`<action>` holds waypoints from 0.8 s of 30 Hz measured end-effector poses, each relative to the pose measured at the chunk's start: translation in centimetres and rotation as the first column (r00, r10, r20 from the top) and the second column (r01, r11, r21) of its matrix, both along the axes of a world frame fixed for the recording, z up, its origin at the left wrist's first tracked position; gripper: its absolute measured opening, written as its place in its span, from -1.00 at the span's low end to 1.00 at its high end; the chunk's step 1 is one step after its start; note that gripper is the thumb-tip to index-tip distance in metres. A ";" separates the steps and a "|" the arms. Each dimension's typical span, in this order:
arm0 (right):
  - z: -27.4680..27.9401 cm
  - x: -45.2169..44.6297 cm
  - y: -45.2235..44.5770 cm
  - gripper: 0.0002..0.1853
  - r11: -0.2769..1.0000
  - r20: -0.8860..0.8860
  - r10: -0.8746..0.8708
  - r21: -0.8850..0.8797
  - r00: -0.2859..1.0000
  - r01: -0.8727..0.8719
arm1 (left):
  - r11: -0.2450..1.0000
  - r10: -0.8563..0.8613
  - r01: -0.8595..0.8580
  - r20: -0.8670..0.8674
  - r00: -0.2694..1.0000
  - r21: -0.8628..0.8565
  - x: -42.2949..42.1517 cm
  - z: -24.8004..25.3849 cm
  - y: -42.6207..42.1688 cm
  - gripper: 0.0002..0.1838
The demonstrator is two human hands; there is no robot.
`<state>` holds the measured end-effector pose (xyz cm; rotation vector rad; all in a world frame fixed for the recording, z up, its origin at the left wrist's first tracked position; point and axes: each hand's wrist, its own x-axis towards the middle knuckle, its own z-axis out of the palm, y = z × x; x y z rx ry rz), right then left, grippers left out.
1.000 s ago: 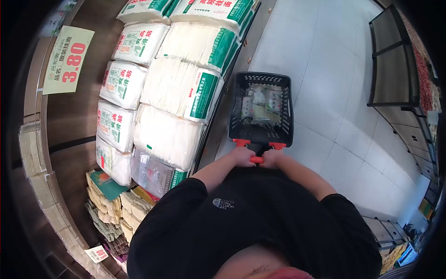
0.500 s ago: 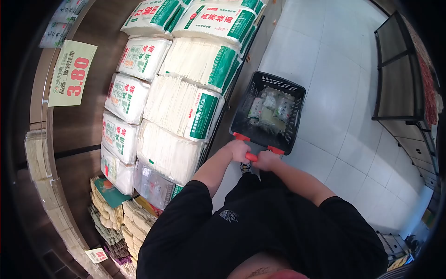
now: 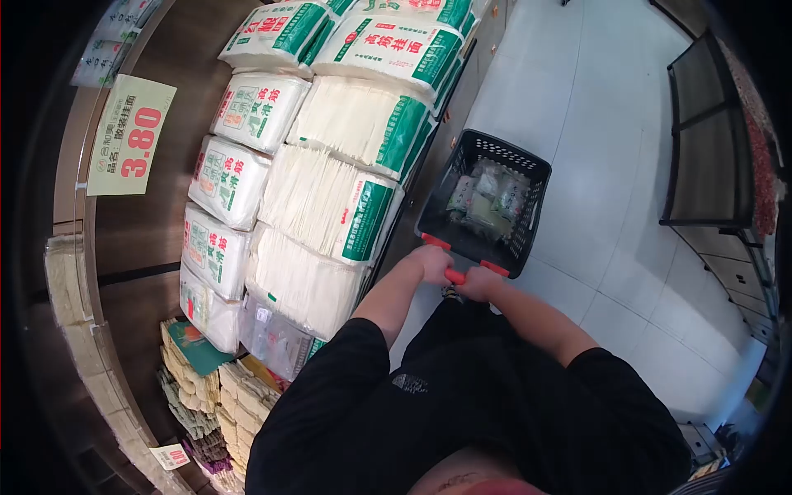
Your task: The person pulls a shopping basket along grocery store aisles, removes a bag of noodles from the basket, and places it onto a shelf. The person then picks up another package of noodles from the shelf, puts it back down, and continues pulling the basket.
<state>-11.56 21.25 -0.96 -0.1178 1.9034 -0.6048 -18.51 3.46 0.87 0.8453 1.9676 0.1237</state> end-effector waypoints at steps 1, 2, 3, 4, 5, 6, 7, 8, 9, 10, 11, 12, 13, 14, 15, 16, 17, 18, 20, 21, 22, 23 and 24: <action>-0.5 0.0 0.1 -0.39 1.000 -0.012 -0.002 -0.008 1.000 0.002 | 1.000 -0.003 0.003 0.010 1.000 -0.011 0.0 0.0 0.0 -0.55; -1.1 -0.2 0.1 -0.39 1.000 -0.019 0.005 0.005 1.000 -0.005 | 1.000 -0.008 0.008 0.018 1.000 -0.022 -0.2 -0.1 0.0 -0.54; -1.5 -0.2 0.0 -0.39 1.000 -0.022 0.012 0.017 1.000 -0.012 | 1.000 -0.014 0.014 0.005 1.000 0.013 -0.4 -0.5 -0.3 -0.55; -1.6 0.0 -0.1 -0.39 0.999 -0.021 0.019 0.028 1.000 -0.018 | 0.999 -0.021 0.021 -0.004 1.000 0.047 -0.4 -1.3 -0.6 -0.55; -1.7 0.1 -0.1 -0.39 0.999 -0.052 0.016 0.048 0.999 -0.013 | 0.996 -0.028 0.029 -0.012 1.000 0.083 -0.3 -2.1 -0.8 -0.55; -1.7 -0.3 0.0 -0.40 0.998 -0.055 0.038 0.046 0.998 -0.035 | 0.993 -0.031 0.032 -0.014 0.999 0.111 -0.5 -2.8 -0.9 -0.56; -1.7 -0.5 0.2 -0.42 0.997 -0.056 0.059 0.044 0.997 -0.056 | 0.990 -0.034 0.035 -0.013 0.999 0.138 -0.7 -3.4 -0.9 -0.56; -1.6 -0.8 0.3 -0.43 0.996 -0.058 0.078 0.044 0.995 -0.075 | 0.985 -0.039 0.041 -0.014 0.999 0.167 -0.9 -3.9 -1.0 -0.56; -2.2 -1.0 0.5 -0.43 0.998 -0.081 0.062 0.034 0.995 -0.060 | 0.985 -0.037 0.039 -0.015 0.999 0.168 -1.5 -3.5 -1.0 -0.57; -3.4 -0.8 0.8 -0.43 0.999 -0.105 0.049 0.027 0.993 -0.047 | 0.984 -0.033 0.035 -0.016 0.999 0.173 -2.1 -2.7 -0.9 -0.57; -4.0 -0.8 1.1 -0.43 0.999 -0.118 0.043 0.021 0.992 -0.041 | 0.983 -0.022 0.023 -0.007 1.000 0.180 -2.3 -2.4 -0.7 -0.57; -3.2 -1.6 1.3 -0.44 0.997 -0.111 0.067 0.044 0.992 -0.062 | 0.981 -0.010 0.009 0.002 1.000 0.192 -2.7 -2.6 -0.4 -0.57; -2.5 -2.3 1.5 -0.45 0.994 -0.100 0.092 0.066 0.991 -0.085 | 0.979 0.004 -0.007 0.014 1.000 0.204 -3.1 -2.8 -0.1 -0.57; -1.8 -3.2 1.7 -0.46 0.990 -0.093 0.116 0.086 0.989 -0.108 | 0.977 0.017 -0.021 0.023 1.000 0.214 -3.6 -3.1 0.2 -0.57; -0.2 -5.0 2.0 -0.50 0.974 -0.095 0.193 0.139 0.977 -0.179 | 0.969 0.030 -0.038 0.036 0.999 0.246 -4.8 -3.0 0.5 -0.57; -0.2 -5.6 2.0 -0.52 0.968 -0.102 0.208 0.161 0.973 -0.191 | 0.965 0.031 -0.043 0.050 0.998 0.257 -5.3 -3.0 0.6 -0.57; -0.3 -6.0 2.4 -0.55 0.962 -0.105 0.223 0.185 0.969 -0.201 | 0.961 0.030 -0.047 0.067 0.997 0.272 -5.6 -3.1 1.1 -0.57; -0.2 -6.3 2.6 -0.57 0.956 -0.107 0.235 0.205 0.966 -0.210 | 0.958 0.022 -0.038 0.060 0.998 0.283 -6.0 -3.3 1.3 -0.56; 0.2 -6.4 3.0 -0.64 0.967 -0.151 0.164 0.220 0.975 -0.129 | 0.954 0.004 -0.017 0.044 0.999 0.299 -6.8 -3.7 1.9 -0.56; 0.3 -6.6 3.1 -0.68 0.972 -0.179 0.126 0.220 0.976 -0.085 | 0.950 0.015 -0.027 0.039 0.999 0.312 -7.2 -3.5 2.0 -0.55; 0.2 -6.4 3.3 -0.71 0.982 -0.264 0.088 0.187 0.961 -0.039 | 0.946 0.024 -0.034 0.035 0.999 0.321 -7.5 -3.2 2.0 -0.54; -0.3 -5.9 3.5 -0.72 0.989 -0.347 0.044 0.150 0.937 0.009 | 0.943 0.030 -0.037 0.028 0.999 0.331 -7.9 -3.1 2.1 -0.52; -0.6 -5.8 3.8 -0.73 0.992 -0.432 0.000 0.111 0.902 0.053 | 0.942 0.013 -0.019 0.020 1.000 0.335 -8.4 -3.3 2.3 -0.52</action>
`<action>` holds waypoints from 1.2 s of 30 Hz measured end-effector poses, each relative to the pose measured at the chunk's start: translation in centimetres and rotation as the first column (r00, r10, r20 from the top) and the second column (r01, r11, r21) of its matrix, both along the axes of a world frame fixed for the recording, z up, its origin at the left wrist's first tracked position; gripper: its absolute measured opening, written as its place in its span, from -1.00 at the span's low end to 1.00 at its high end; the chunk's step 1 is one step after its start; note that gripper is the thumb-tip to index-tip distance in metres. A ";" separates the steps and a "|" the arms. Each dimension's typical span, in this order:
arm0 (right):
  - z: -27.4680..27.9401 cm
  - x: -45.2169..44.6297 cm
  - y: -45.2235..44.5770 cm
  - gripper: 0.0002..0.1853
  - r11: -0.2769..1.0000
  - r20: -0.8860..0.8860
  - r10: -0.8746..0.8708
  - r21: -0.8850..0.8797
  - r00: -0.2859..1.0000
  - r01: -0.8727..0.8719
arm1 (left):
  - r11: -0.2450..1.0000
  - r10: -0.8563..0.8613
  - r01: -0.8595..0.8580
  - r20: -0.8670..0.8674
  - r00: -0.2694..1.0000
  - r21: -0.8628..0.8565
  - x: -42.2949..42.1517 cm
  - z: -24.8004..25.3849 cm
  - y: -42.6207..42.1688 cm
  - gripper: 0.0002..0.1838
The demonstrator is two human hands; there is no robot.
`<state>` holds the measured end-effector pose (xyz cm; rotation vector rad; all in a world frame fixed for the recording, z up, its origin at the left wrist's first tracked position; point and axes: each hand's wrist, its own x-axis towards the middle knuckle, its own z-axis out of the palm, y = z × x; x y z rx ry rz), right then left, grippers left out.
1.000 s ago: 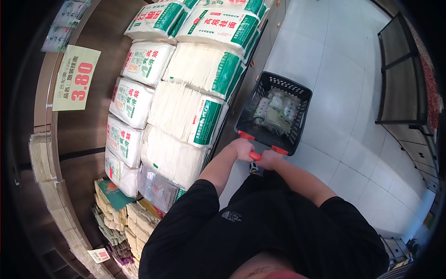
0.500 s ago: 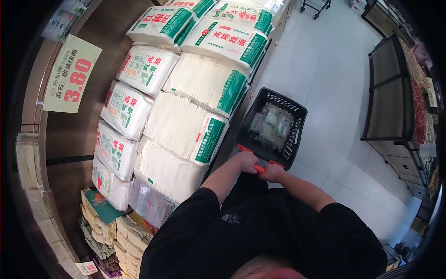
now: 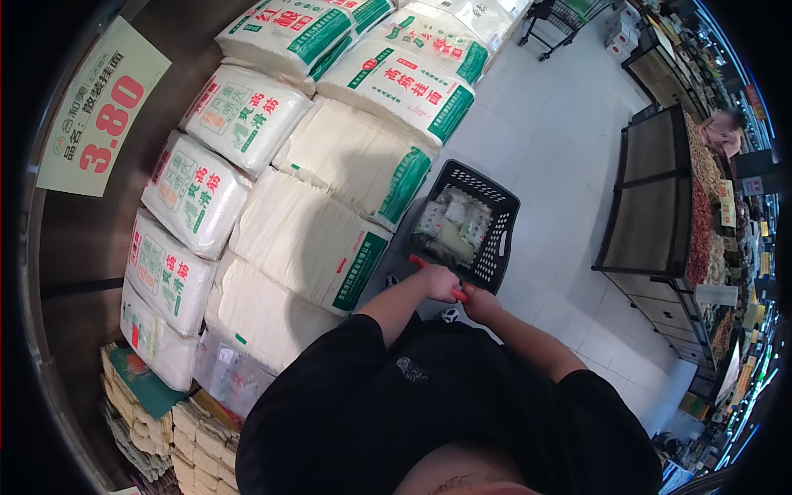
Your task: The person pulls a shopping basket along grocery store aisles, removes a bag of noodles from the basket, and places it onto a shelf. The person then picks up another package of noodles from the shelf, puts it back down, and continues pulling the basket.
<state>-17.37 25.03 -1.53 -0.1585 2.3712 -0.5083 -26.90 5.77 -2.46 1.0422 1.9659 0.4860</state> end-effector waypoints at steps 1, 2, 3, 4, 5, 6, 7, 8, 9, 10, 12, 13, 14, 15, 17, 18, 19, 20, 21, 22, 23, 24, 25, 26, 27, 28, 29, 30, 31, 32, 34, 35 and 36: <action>-0.4 0.3 0.3 -0.74 1.000 -0.035 -0.018 -0.024 0.999 0.018 | 1.000 -0.016 0.016 -0.005 1.000 0.004 -0.2 -0.4 0.3 -0.51; -0.9 0.6 0.5 -0.73 0.998 -0.068 -0.036 -0.051 0.997 0.033 | 1.000 -0.031 0.031 -0.009 0.999 0.005 -0.3 -0.8 0.5 -0.50; -1.2 0.6 0.7 -0.73 0.996 -0.103 -0.053 -0.077 0.993 0.045 | 1.000 -0.024 0.024 -0.007 1.000 -0.013 -0.4 -0.5 0.8 -0.50; -1.5 0.4 0.9 -0.73 0.997 -0.077 -0.036 -0.073 0.996 0.030 | 0.999 -0.014 0.014 -0.005 1.000 -0.036 -0.5 -0.2 0.8 -0.50; -1.9 0.4 1.2 -0.72 0.997 -0.049 -0.015 -0.071 0.999 0.012 | 0.998 0.000 0.000 -0.002 1.000 -0.060 -0.3 0.2 1.0 -0.50; -2.2 0.2 1.3 -0.72 0.997 -0.021 0.008 -0.072 1.000 -0.009 | 0.997 -0.001 0.002 0.008 1.000 -0.080 -0.1 0.0 1.2 -0.50; -2.1 0.1 1.4 -0.72 0.997 0.009 0.017 -0.070 1.000 -0.017 | 0.995 0.000 0.001 0.012 1.000 -0.102 0.1 0.2 1.2 -0.50; -2.1 -0.1 1.4 -0.72 0.997 0.035 0.031 -0.071 0.999 -0.028 | 0.992 0.006 -0.004 0.011 1.000 -0.128 0.2 0.4 1.2 -0.50; -1.7 -0.2 1.6 -0.72 0.996 0.061 0.052 -0.071 0.997 -0.047 | 0.987 -0.004 0.007 0.015 1.000 -0.161 0.5 0.6 1.6 -0.49; -1.1 -0.6 1.6 -0.71 0.996 0.100 0.068 -0.063 0.993 -0.062 | 0.981 -0.011 0.014 0.016 1.000 -0.195 0.8 0.8 2.2 -0.48; 0.0 -1.4 1.9 -0.70 0.995 0.165 0.098 -0.050 0.981 -0.091 | 0.967 0.000 0.004 0.013 1.000 -0.255 0.9 1.3 2.7 -0.48; -0.5 -1.8 2.4 -0.66 0.984 0.156 0.161 -0.099 0.975 -0.146 | 0.960 0.017 -0.013 0.012 1.000 -0.280 0.9 1.3 2.9 -0.48; -0.8 -1.7 3.0 -0.66 0.978 0.151 0.187 -0.125 0.971 -0.169 | 0.953 0.034 -0.027 0.017 0.999 -0.302 1.6 1.6 3.3 -0.48; -1.0 -1.5 3.6 -0.65 0.970 0.145 0.212 -0.149 0.966 -0.191 | 0.950 0.060 -0.054 0.011 0.998 -0.308 2.4 1.7 4.0 -0.48; -1.8 -1.7 5.9 -0.63 0.948 0.126 0.291 -0.174 0.948 -0.268 | 0.940 0.120 -0.118 -0.014 0.993 -0.320 3.8 1.3 5.5 -0.48; -3.1 -1.8 7.1 -0.61 0.927 0.111 0.350 -0.185 0.930 -0.327 | 0.933 0.196 -0.193 -0.019 0.980 -0.305 5.0 0.9 6.3 -0.48; -4.1 -1.2 7.9 -0.59 0.902 0.106 0.405 -0.204 0.908 -0.379 | 0.919 0.227 -0.219 -0.015 0.974 -0.329 6.2 1.2 7.6 -0.48; -5.0 -0.8 9.1 -0.58 0.870 0.097 0.470 -0.215 0.877 -0.443 | 0.908 0.265 -0.269 -0.057 0.963 -0.320 7.5 0.2 8.8 -0.50; -5.5 -0.8 10.6 -0.58 0.839 0.082 0.525 -0.216 0.847 -0.499 | 0.912 0.284 -0.288 -0.060 0.957 -0.293 8.5 -1.1 9.8 -0.52; -5.7 -1.5 11.8 -0.58 0.808 0.065 0.573 -0.212 0.817 -0.550 | 0.907 0.320 -0.316 -0.030 0.947 -0.278 9.2 -1.5 10.9 -0.52; -4.4 -1.8 13.1 -0.56 0.827 0.089 0.549 -0.197 0.831 -0.526 | 0.902 0.354 -0.342 -0.002 0.935 -0.264 9.6 -1.5 11.8 -0.53; -3.3 -1.8 14.4 -0.53 0.845 0.117 0.527 -0.184 0.842 -0.503 | 0.893 0.379 -0.365 0.004 0.925 -0.263 10.1 -1.2 12.9 -0.55; -3.9 -1.9 15.3 -0.53 0.833 0.123 0.551 -0.149 0.826 -0.533 | 0.883 0.408 -0.391 0.011 0.913 -0.258 10.8 -0.9 14.0 -0.58; -4.3 -2.1 16.4 -0.53 0.819 0.128 0.574 -0.107 0.809 -0.564 | 0.878 0.426 -0.402 0.046 0.903 -0.259 11.3 -0.6 15.0 -0.56; -4.8 -1.9 17.2 -0.52 0.805 0.137 0.592 -0.058 0.794 -0.591 | 0.876 0.443 -0.411 0.083 0.893 -0.253 11.8 -0.9 16.1 -0.55; -4.3 -1.4 17.9 -0.53 0.823 0.131 0.566 -0.023 0.814 -0.568 | 0.875 0.457 -0.420 0.122 0.881 -0.242 12.3 -1.4 17.0 -0.53; -3.2 -0.9 18.7 -0.53 0.840 0.122 0.537 0.015 0.835 -0.542 | 0.858 0.500 -0.459 0.177 0.848 -0.229 13.0 -2.7 17.5 -0.54; -2.4 -0.7 19.5 -0.54 0.855 0.112 0.508 0.053 0.854 -0.516 | 0.840 0.539 -0.498 0.234 0.809 -0.216 13.5 -4.6 17.7 -0.55; -0.3 -0.8 19.4 -0.55 0.833 0.163 0.538 0.052 0.827 -0.551 | 0.819 0.574 -0.536 0.293 0.764 -0.206 13.6 -4.4 18.0 -0.56; 0.9 -0.6 19.3 -0.55 0.823 0.152 0.556 0.043 0.818 -0.567 | 0.796 0.606 -0.566 0.296 0.738 -0.216 13.9 -4.3 18.1 -0.57; 2.1 0.3 18.9 -0.56 0.799 0.141 0.593 0.017 0.793 -0.601 | 0.745 0.667 -0.621 0.313 0.676 -0.244 15.9 -2.3 17.9 -0.57; 1.8 0.7 18.7 -0.55 0.784 0.155 0.609 0.028 0.778 -0.620 | 0.756 0.653 -0.621 0.304 0.693 -0.207 16.9 -1.8 17.8 -0.56; 1.6 1.2 18.3 -0.55 0.768 0.168 0.625 0.040 0.762 -0.639 | 0.766 0.640 -0.620 0.291 0.711 -0.170 17.8 -2.2 17.6 -0.56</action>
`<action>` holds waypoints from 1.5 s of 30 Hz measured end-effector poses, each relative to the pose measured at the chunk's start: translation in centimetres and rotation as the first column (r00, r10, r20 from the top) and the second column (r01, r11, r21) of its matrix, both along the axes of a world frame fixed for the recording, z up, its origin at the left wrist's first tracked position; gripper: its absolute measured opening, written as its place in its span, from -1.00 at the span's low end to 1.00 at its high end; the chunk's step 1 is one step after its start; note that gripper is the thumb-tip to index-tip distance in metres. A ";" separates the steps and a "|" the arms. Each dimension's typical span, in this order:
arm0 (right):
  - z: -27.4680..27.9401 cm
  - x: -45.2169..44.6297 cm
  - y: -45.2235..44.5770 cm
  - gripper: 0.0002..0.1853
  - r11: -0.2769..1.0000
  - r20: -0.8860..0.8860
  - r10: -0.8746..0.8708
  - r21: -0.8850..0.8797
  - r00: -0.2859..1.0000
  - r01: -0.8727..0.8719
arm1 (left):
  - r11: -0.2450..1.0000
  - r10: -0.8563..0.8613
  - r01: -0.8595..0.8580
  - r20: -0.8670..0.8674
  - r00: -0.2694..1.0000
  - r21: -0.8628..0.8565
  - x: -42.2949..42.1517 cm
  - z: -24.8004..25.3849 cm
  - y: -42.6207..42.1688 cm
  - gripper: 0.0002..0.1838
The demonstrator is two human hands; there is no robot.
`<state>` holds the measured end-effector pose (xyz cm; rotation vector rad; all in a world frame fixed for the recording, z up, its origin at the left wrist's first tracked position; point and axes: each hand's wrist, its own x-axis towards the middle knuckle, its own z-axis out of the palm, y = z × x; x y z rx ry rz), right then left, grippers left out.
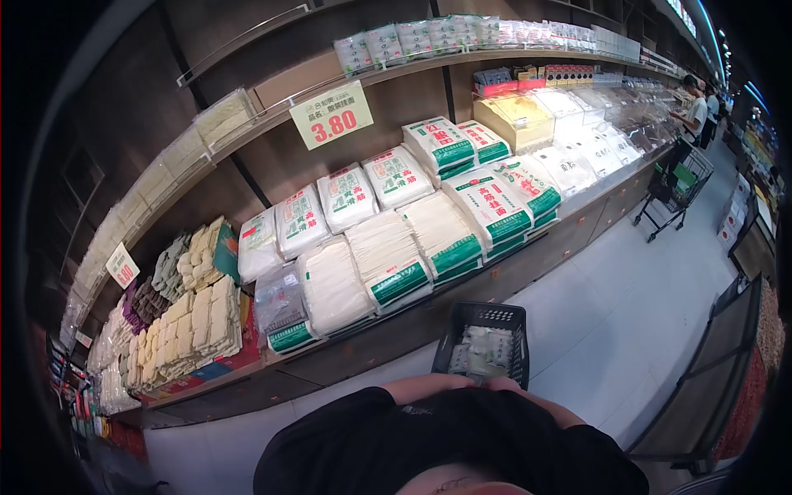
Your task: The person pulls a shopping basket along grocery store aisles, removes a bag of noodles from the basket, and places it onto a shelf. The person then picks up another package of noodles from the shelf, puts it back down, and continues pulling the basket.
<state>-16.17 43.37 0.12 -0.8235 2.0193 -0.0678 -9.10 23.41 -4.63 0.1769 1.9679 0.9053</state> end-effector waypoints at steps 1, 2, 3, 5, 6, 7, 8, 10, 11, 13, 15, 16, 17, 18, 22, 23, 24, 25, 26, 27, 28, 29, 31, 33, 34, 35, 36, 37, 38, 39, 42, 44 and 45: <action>-0.5 0.5 -0.2 -0.55 1.000 0.001 0.024 0.019 1.000 -0.024 | 1.000 -0.010 0.011 -0.038 0.999 0.020 1.0 -0.1 0.0 -0.55; -1.0 1.2 -0.2 -0.55 0.997 0.008 0.071 0.021 0.997 -0.071 | 1.000 0.005 -0.005 -0.037 0.999 0.008 2.3 -0.4 0.4 -0.54; -1.4 2.1 -0.2 -0.55 0.993 0.016 0.117 0.022 0.993 -0.117 | 1.000 0.020 -0.020 -0.035 0.999 -0.006 4.1 -0.2 1.0 -0.54; -1.7 3.6 -1.1 -0.54 0.985 0.015 0.173 0.021 0.985 -0.173 | 0.998 0.036 -0.038 -0.039 0.999 -0.054 6.8 1.4 1.2 -0.53; -1.6 5.1 -1.0 -0.54 0.982 0.017 0.185 0.029 0.983 -0.185 | 0.997 0.041 -0.043 -0.032 0.999 -0.071 8.0 2.0 1.2 -0.52; -1.6 6.5 -0.6 -0.54 0.979 0.025 0.197 0.046 0.980 -0.198 | 0.995 0.045 -0.047 -0.025 0.999 -0.088 9.2 2.3 1.2 -0.51; -0.6 7.5 -0.4 -0.54 0.964 0.053 0.256 0.067 0.965 -0.259 | 0.994 0.051 -0.053 -0.014 0.999 -0.094 10.8 2.3 1.9 -0.51; 1.6 9.2 -0.4 -0.55 0.919 0.115 0.370 0.102 0.922 -0.381 | 0.993 0.068 -0.068 -0.004 0.998 -0.100 13.2 2.1 2.5 -0.51; -2.8 9.2 0.3 -0.55 0.930 0.159 0.358 0.019 0.920 -0.366 | 0.992 0.084 -0.084 0.001 0.996 -0.093 14.5 2.4 2.5 -0.50; -10.0 9.5 1.4 -0.55 0.936 0.258 0.350 -0.138 0.900 -0.324 | 0.988 0.125 -0.124 0.006 0.992 -0.091 16.5 2.7 3.1 -0.50; -11.0 9.3 1.7 -0.52 0.918 0.337 0.390 -0.218 0.857 -0.331 | 0.982 0.166 -0.164 0.007 0.986 -0.092 18.1 2.6 3.7 -0.50; -10.0 9.6 1.6 -0.50 0.913 0.340 0.402 -0.219 0.850 -0.344 | 0.979 0.184 -0.182 0.005 0.983 -0.093 18.8 2.5 4.0 -0.49; -9.3 9.9 1.6 -0.48 0.908 0.344 0.415 -0.220 0.842 -0.357 | 0.974 0.205 -0.204 0.001 0.979 -0.095 19.3 2.4 4.3 -0.49; -7.9 10.5 1.3 -0.46 0.907 0.306 0.419 -0.179 0.855 -0.381 | 0.969 0.226 -0.225 -0.004 0.974 -0.102 19.7 2.3 4.4 -0.49; -4.8 10.4 1.1 -0.43 0.894 0.221 0.448 -0.118 0.866 -0.432 | 0.942 0.308 -0.309 -0.026 0.951 -0.133 20.1 2.1 6.3 -0.48; -4.6 9.8 1.4 -0.43 0.890 0.211 0.455 -0.132 0.865 -0.436 | 0.933 0.330 -0.331 -0.029 0.943 -0.141 20.0 2.0 7.0 -0.48; -4.4 9.1 1.5 -0.43 0.887 0.203 0.460 -0.151 0.864 -0.437 | 0.925 0.348 -0.349 -0.031 0.937 -0.150 20.0 1.9 7.6 -0.48; -4.3 8.1 1.7 -0.43 0.877 0.193 0.476 -0.180 0.858 -0.446 | 0.916 0.368 -0.368 -0.033 0.929 -0.159 19.8 1.6 8.1 -0.47; -4.3 7.2 2.1 -0.42 0.873 0.184 0.479 -0.197 0.858 -0.446 | 0.906 0.387 -0.387 -0.032 0.922 -0.170 19.6 1.5 8.8 -0.47; -4.2 6.2 2.5 -0.42 0.869 0.175 0.483 -0.217 0.858 -0.446 | 0.898 0.402 -0.401 -0.031 0.915 -0.180 19.1 1.1 9.5 -0.47; -4.1 5.2 2.9 -0.42 0.865 0.171 0.485 -0.234 0.858 -0.443 | 0.888 0.421 -0.419 -0.033 0.907 -0.188 18.7 0.9 10.4 -0.47; -4.0 4.2 3.5 -0.42 0.859 0.165 0.492 -0.249 0.855 -0.447 | 0.877 0.439 -0.437 -0.034 0.898 -0.201 18.3 0.6 11.2 -0.46; -4.1 2.6 4.3 -0.41 0.850 0.170 0.499 -0.288 0.850 -0.441 | 0.853 0.480 -0.476 -0.036 0.877 -0.217 17.4 0.3 13.0 -0.46; -4.3 1.0 5.1 -0.41 0.839 0.180 0.509 -0.322 0.842 -0.438 | 0.826 0.517 -0.510 -0.040 0.855 -0.238 16.7 -0.1 14.6 -0.45; -4.4 0.5 5.7 -0.41 0.831 0.181 0.518 -0.339 0.836 -0.441 | 0.814 0.534 -0.527 -0.038 0.844 -0.245 16.3 -0.3 15.3 -0.45; -4.4 -0.2 5.9 -0.41 0.820 0.183 0.529 -0.360 0.829 -0.444 | 0.800 0.552 -0.543 -0.042 0.833 -0.254 15.9 -0.3 16.0 -0.45; -4.5 -0.8 6.1 -0.40 0.810 0.180 0.539 -0.380 0.823 -0.447 | 0.784 0.571 -0.561 -0.045 0.819 -0.266 15.6 -0.4 16.6 -0.45; -4.7 -1.2 6.3 -0.40 0.800 0.164 0.548 -0.387 0.820 -0.458 | 0.770 0.587 -0.576 -0.047 0.808 -0.275 15.5 -0.5 17.2 -0.44; -4.8 -1.2 6.6 -0.40 0.786 0.154 0.569 -0.393 0.808 -0.478 | 0.756 0.603 -0.590 -0.049 0.796 -0.284 15.2 -0.6 17.6 -0.44; -5.2 -1.3 6.7 -0.42 0.764 0.114 0.598 -0.380 0.794 -0.521 | 0.741 0.620 -0.606 -0.050 0.783 -0.289 15.0 -0.5 18.1 -0.44; -5.5 -1.3 6.8 -0.47 0.554 -0.047 0.799 -0.329 0.599 -0.765 | 0.705 0.662 -0.646 -0.056 0.747 -0.292 15.0 -0.7 19.6 -0.43; -3.9 -1.8 7.6 -0.55 0.494 -0.076 0.838 -0.315 0.540 -0.810 | 0.682 0.688 -0.669 -0.052 0.724 -0.295 14.9 -1.1 20.9 -0.43; -4.2 -1.7 7.9 -0.59 0.394 -0.139 0.884 -0.290 0.446 -0.872 | 0.675 0.700 -0.681 -0.048 0.713 -0.284 15.1 -1.5 21.6 -0.42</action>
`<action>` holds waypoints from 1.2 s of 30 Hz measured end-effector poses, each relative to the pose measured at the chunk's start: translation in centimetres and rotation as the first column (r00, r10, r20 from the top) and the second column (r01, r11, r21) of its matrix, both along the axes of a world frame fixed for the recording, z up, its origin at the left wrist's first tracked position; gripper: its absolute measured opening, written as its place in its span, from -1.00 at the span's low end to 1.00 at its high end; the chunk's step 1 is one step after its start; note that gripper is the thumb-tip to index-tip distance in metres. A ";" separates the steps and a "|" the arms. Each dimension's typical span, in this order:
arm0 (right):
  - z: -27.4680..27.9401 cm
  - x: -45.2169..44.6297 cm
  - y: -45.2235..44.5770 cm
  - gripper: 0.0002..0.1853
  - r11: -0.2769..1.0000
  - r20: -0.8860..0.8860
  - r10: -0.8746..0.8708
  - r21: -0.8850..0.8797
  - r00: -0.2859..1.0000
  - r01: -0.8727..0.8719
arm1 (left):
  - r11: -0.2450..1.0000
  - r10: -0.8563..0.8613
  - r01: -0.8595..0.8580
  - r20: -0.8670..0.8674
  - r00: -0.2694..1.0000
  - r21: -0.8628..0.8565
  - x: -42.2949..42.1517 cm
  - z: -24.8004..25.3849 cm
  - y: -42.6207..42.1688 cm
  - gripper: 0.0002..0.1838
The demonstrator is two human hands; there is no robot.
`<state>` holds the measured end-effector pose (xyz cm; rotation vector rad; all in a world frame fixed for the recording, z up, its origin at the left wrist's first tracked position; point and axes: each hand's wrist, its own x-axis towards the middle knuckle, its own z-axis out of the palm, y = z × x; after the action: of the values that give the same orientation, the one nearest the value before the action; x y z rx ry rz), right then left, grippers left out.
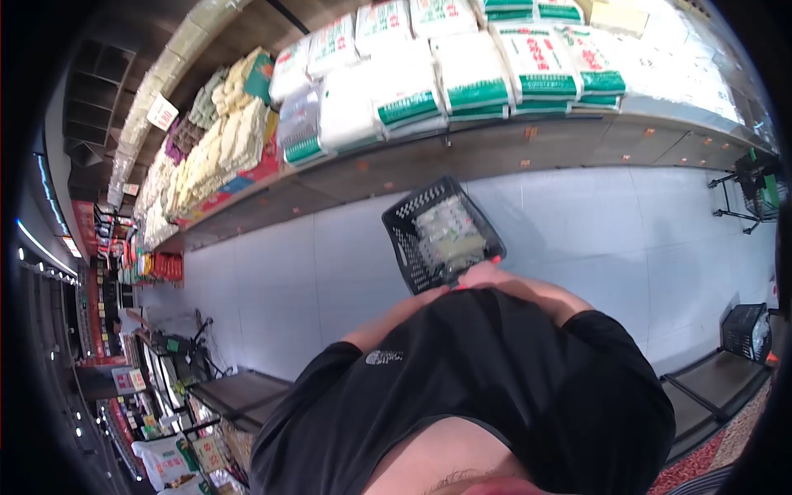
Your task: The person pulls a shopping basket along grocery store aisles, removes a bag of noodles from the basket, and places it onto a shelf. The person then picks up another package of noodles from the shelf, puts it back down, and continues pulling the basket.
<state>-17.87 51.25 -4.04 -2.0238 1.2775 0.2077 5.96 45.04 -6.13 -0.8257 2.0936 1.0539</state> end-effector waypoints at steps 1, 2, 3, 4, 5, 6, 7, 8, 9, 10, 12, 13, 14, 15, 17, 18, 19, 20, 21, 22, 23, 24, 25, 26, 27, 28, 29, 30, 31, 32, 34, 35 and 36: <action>0.0 -0.1 0.2 -0.63 0.994 -0.051 0.100 -0.046 0.994 -0.102 | 1.000 0.018 -0.018 0.002 1.000 -0.001 -0.2 -0.1 0.6 -0.42; -0.3 -1.0 0.7 -0.66 0.988 -0.035 0.105 -0.111 0.994 -0.109 | 0.999 0.036 -0.036 0.000 0.999 0.006 -0.3 -0.4 1.5 -0.42; -0.1 -1.6 1.3 -0.70 0.978 -0.021 0.104 -0.179 0.994 -0.106 | 0.999 0.050 -0.050 0.006 0.999 0.000 -0.4 -0.6 1.9 -0.42; -0.6 -1.4 1.9 -0.71 0.985 -0.005 0.073 -0.155 0.997 -0.073 | 0.998 0.061 -0.061 0.007 0.998 0.002 -0.5 -1.0 2.3 -0.41; -0.8 -1.3 2.5 -0.72 0.990 0.003 0.042 -0.131 0.999 -0.041 | 0.997 0.075 -0.075 0.006 0.997 0.000 -0.5 -1.2 2.7 -0.41; -1.1 -1.3 3.0 -0.72 0.994 0.007 0.018 -0.107 1.000 -0.017 | 0.997 0.077 -0.077 0.006 0.997 -0.001 -0.5 -1.4 3.0 -0.41; 0.0 -1.4 3.0 -0.70 0.993 0.017 0.036 -0.114 0.999 -0.034 | 0.997 0.075 -0.075 0.002 0.997 0.001 -0.5 -1.1 3.0 -0.41; 1.2 -1.2 2.8 -0.69 0.991 0.028 0.058 -0.122 0.998 -0.054 | 0.998 0.063 -0.063 -0.006 0.998 0.008 -0.4 -0.8 3.0 -0.40; 1.7 -1.5 2.9 -0.66 0.988 0.042 0.080 -0.133 0.996 -0.074 | 0.999 0.013 -0.013 -0.017 1.000 0.038 -1.6 2.2 2.9 -0.37; 1.0 -0.9 2.5 -0.62 0.987 0.033 0.088 -0.138 0.996 -0.082 | 0.998 -0.003 0.005 -0.030 1.000 0.061 -1.3 2.1 2.3 -0.36; 1.4 -1.0 1.4 -0.62 0.984 0.017 0.135 -0.121 0.991 -0.132 | 0.998 -0.016 0.017 -0.016 1.000 0.057 -1.3 2.9 2.1 -0.34; 1.6 -1.1 0.9 -0.62 0.981 0.004 0.160 -0.114 0.987 -0.158 | 0.999 -0.004 0.003 0.009 1.000 0.034 -2.2 5.2 2.1 -0.35; 1.3 -1.2 0.4 -0.63 0.981 -0.017 0.174 -0.089 0.985 -0.175 | 1.000 0.013 -0.013 0.030 0.999 0.008 -2.8 6.3 2.0 -0.35; 1.5 -1.4 -0.2 -0.63 0.977 -0.029 0.182 -0.104 0.983 -0.184 | 0.999 0.014 -0.015 0.021 1.000 0.048 -2.8 5.9 1.7 -0.32; 2.4 -2.5 -0.8 -0.65 0.966 -0.062 0.215 -0.134 0.975 -0.221 | 0.992 0.031 -0.030 -0.009 0.999 0.125 -3.6 4.7 1.2 -0.26; 2.9 -2.7 -1.5 -0.65 0.966 -0.075 0.223 -0.114 0.972 -0.230 | 0.983 0.055 -0.047 -0.038 0.998 0.176 -3.7 4.0 0.7 -0.30; 3.3 -2.8 -2.4 -0.66 0.966 -0.088 0.229 -0.098 0.969 -0.237 | 0.983 0.074 -0.061 -0.065 0.995 0.172 -3.7 3.2 0.5 -0.32; 3.7 -2.9 -3.3 -0.66 0.967 -0.102 0.232 -0.085 0.967 -0.241 | 0.983 0.089 -0.073 -0.092 0.992 0.166 -3.7 2.4 0.2 -0.33; 3.5 -2.9 -4.1 -0.66 0.959 -0.132 0.247 -0.109 0.960 -0.262 | 0.984 0.103 -0.084 -0.117 0.988 0.159 -3.7 2.1 -0.2 -0.35; 3.0 -2.7 -4.6 -0.66 0.950 -0.158 0.260 -0.134 0.953 -0.282 | 0.981 0.128 -0.105 -0.138 0.982 0.163 -3.7 2.5 -0.6 -0.37; 2.5 -3.7 -4.0 -0.67 0.941 -0.182 0.271 -0.159 0.945 -0.300 | 0.978 0.151 -0.125 -0.155 0.976 0.168 -4.6 3.1 0.0 -0.40; 3.0 -3.6 -4.3 -0.67 0.939 -0.216 0.237 -0.199 0.947 -0.280 | 0.975 0.172 -0.142 -0.171 0.970 0.173 -4.4 3.5 -0.5 -0.42; 3.6 -3.4 -4.3 -0.67 0.934 -0.248 0.200 -0.244 0.948 -0.261 | 0.976 0.165 -0.136 -0.172 0.971 0.172 -4.3 3.2 -0.8 -0.47; 4.1 -3.4 -4.9 -0.66 0.926 -0.274 0.160 -0.292 0.948 -0.241 | 0.977 0.157 -0.128 -0.172 0.973 0.169 -4.2 2.6 -1.1 -0.52; 4.8 -3.1 -6.1 -0.65 0.957 -0.306 0.169 -0.178 0.937 -0.231 | 0.980 0.145 -0.117 -0.169 0.975 0.164 -3.9 1.4 -1.4 -0.57; 5.5 -2.5 -7.2 -0.64 0.976 -0.335 0.177 -0.061 0.925 -0.209 | 0.957 0.255 -0.228 -0.142 0.956 0.181 -3.6 0.4 -1.7 -0.57; 5.9 -1.9 -8.0 -0.62 0.982 -0.359 0.187 0.061 0.914 -0.177 | 0.956 0.259 -0.234 -0.134 0.956 0.177 -3.3 -0.9 -2.5 -0.57; 5.9 -2.7 -7.9 -0.66 0.979 -0.329 0.169 0.163 0.929 -0.120 | 0.953 0.265 -0.242 -0.120 0.957 0.180 -4.4 -0.7 -2.3 -0.55; 6.0 -2.8 -8.3 -0.67 0.973 -0.336 0.197 0.179 0.921 -0.143 | 0.949 0.275 -0.253 -0.103 0.956 0.189 -4.8 -0.6 -2.7 -0.54; 6.1 -3.0 -9.0 -0.68 0.967 -0.340 0.228 0.191 0.912 -0.171 | 0.956 0.233 -0.210 -0.094 0.968 0.207 -5.2 -0.4 -3.4 -0.53; 5.6 -3.7 -11.1 -0.69 0.953 -0.320 0.284 0.197 0.904 -0.230 | 0.768 0.545 -0.511 0.026 0.838 0.387 -5.9 3.0 -4.3 -0.53; 4.9 -4.1 -11.6 -0.69 0.946 -0.295 0.306 0.198 0.905 -0.255 | 0.714 0.596 -0.563 0.060 0.801 0.416 -6.0 3.3 -4.7 -0.53; 4.7 -4.4 -12.3 -0.70 0.939 -0.270 0.327 0.198 0.906 -0.281 | 0.656 0.645 -0.613 0.095 0.759 0.441 -6.1 3.5 -5.0 -0.53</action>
<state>-22.30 38.99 0.64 -2.1023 1.0700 0.7650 -0.11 40.03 -2.66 -1.3254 1.4988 1.8748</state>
